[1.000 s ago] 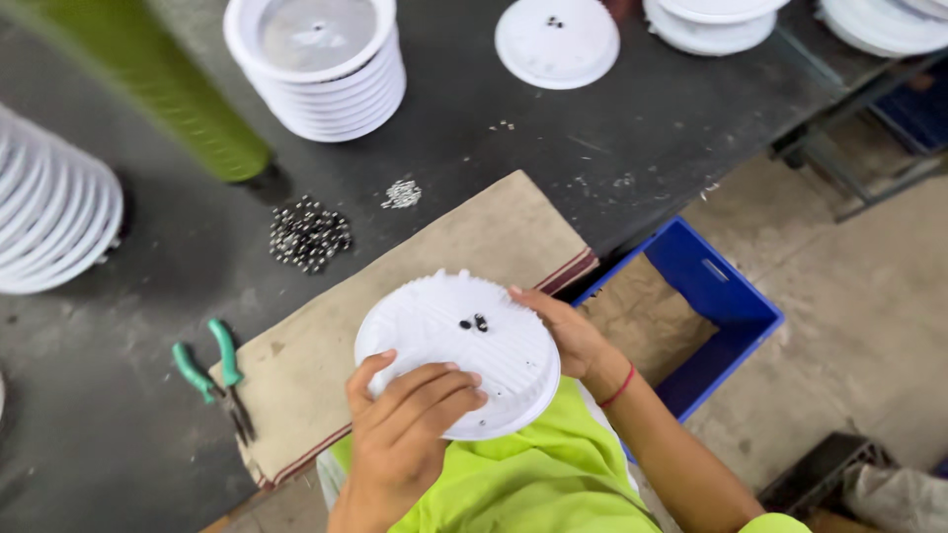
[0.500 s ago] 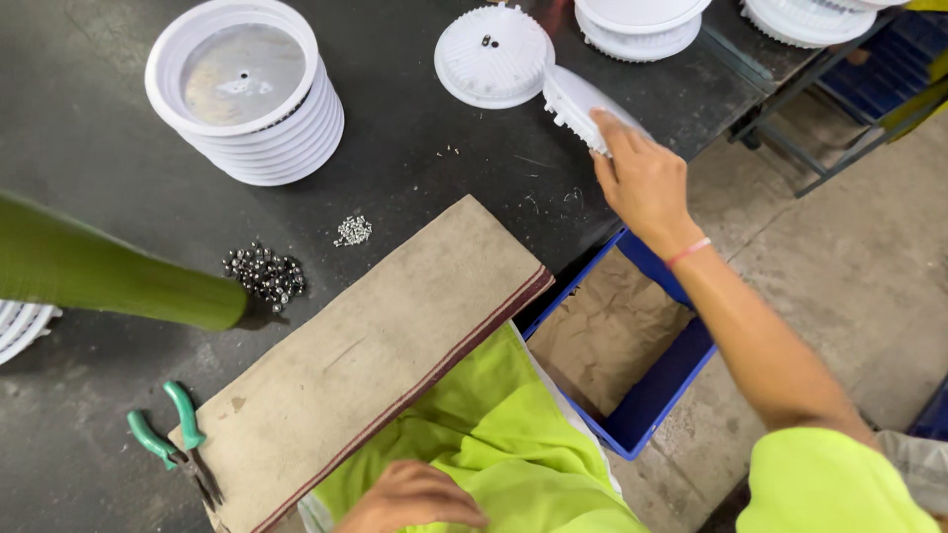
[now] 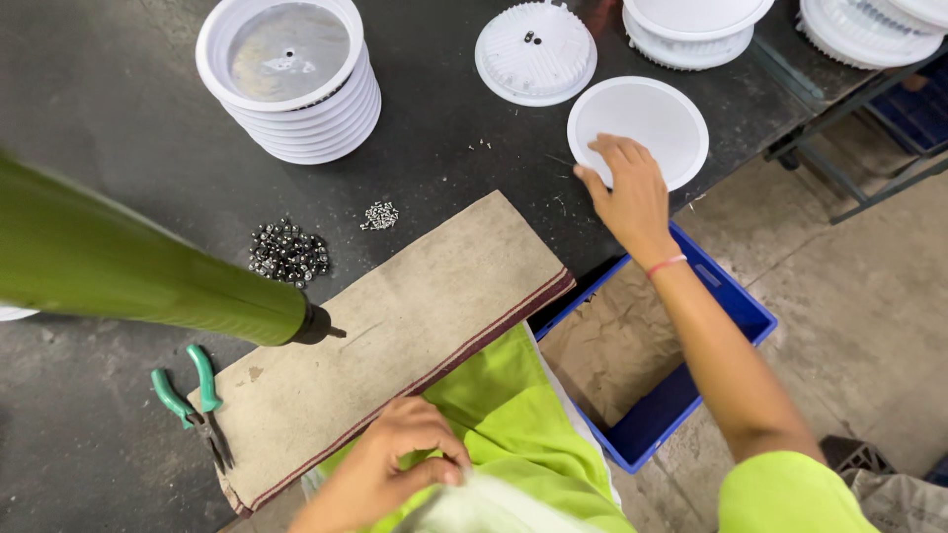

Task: The person uses a green electric screwdriver to drive small screws into the center of a white round lamp base, then fits a translucent diffuser cover onto the base and presses it to snap it in place. They stack the finished lamp on the table, take a new base, and repeat the screwing and cover-fitting steps.

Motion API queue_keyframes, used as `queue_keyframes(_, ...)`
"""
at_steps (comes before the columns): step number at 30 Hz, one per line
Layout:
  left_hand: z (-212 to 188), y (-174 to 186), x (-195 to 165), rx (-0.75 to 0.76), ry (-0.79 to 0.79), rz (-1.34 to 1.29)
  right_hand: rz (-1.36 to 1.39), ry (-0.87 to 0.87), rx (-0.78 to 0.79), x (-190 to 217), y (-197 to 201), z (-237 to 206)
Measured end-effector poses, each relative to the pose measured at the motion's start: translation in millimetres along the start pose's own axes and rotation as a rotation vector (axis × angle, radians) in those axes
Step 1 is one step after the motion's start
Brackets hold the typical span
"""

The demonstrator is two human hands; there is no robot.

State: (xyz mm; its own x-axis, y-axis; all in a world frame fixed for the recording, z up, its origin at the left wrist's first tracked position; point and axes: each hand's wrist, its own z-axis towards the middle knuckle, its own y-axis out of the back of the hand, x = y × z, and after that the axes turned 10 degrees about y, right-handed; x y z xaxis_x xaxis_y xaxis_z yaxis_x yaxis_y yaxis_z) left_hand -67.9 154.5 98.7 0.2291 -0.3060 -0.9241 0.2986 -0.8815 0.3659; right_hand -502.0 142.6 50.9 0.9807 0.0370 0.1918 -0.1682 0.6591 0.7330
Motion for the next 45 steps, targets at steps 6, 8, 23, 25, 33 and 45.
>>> queue_keyframes(6,37.7,12.5,41.9,-0.568,0.208,0.135,0.153,-0.175,-0.042,-41.2,-48.6,85.7)
queue_keyframes(8,43.3,5.6,56.2,-0.725,0.354,0.115,0.146,-0.211,-0.026,-57.0,-64.7,117.2)
queue_keyframes(23,51.2,-31.0,67.8,-1.029,0.194,0.67,0.085,-0.104,0.311,-54.0,-107.8,159.5)
queue_keyframes(25,52.1,-31.2,67.8,-1.029,0.198,0.681,0.045,-0.056,0.291,-53.8,-109.8,152.7)
queue_keyframes(33,51.7,-30.1,66.2,-1.028,0.184,0.679,-0.02,0.073,0.243,-56.6,-116.7,147.1)
queue_keyframes(45,78.2,-13.3,47.8,-0.968,0.236,0.076,0.791,-0.393,0.539,-68.7,-36.3,239.7)
